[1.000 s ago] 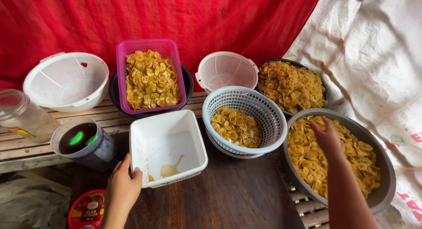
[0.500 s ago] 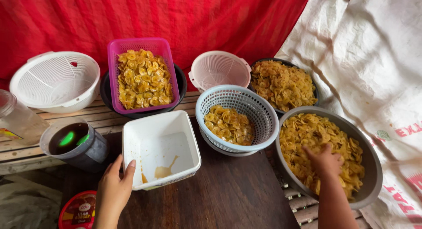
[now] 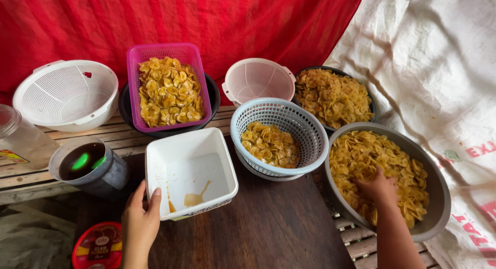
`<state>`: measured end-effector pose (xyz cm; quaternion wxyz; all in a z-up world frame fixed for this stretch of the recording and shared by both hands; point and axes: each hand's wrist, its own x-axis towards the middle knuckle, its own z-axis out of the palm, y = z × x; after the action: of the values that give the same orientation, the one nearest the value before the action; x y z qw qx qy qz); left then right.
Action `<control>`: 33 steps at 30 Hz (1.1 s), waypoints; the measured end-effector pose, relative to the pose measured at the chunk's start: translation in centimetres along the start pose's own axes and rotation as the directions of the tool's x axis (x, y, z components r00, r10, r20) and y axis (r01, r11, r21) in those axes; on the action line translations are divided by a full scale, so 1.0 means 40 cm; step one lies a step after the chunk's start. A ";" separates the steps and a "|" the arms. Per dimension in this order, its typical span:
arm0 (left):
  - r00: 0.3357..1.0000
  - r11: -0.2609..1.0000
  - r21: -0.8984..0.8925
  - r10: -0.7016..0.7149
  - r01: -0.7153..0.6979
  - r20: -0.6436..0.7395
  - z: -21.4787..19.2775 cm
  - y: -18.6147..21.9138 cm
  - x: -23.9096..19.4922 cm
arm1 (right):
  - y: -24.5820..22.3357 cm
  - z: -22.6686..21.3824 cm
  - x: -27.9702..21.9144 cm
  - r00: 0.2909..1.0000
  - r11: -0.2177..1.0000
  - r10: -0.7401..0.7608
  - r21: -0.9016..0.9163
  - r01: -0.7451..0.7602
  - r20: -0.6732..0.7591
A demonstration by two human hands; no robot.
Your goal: The person transfers sliced banana chips from a large metal bowl into a white rectangular container. They then use a green scoop to pour a dark liquid from a plastic cup over the chips and shake the container to mix them. The person repeats this process, transferring chips from a blue colander into a pink basket and adding more liquid.
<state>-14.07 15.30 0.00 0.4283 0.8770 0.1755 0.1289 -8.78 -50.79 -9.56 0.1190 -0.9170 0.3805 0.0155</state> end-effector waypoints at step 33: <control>0.993 0.991 -0.098 0.088 -0.095 -0.077 0.036 -0.001 -0.008 | -0.234 -0.401 -0.070 0.798 0.080 -0.602 0.995 0.064 -0.003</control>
<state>-13.84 14.17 -0.92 0.4594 0.8559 0.1436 0.1890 -5.20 -46.17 8.30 0.7509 -0.6562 0.0353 -0.0649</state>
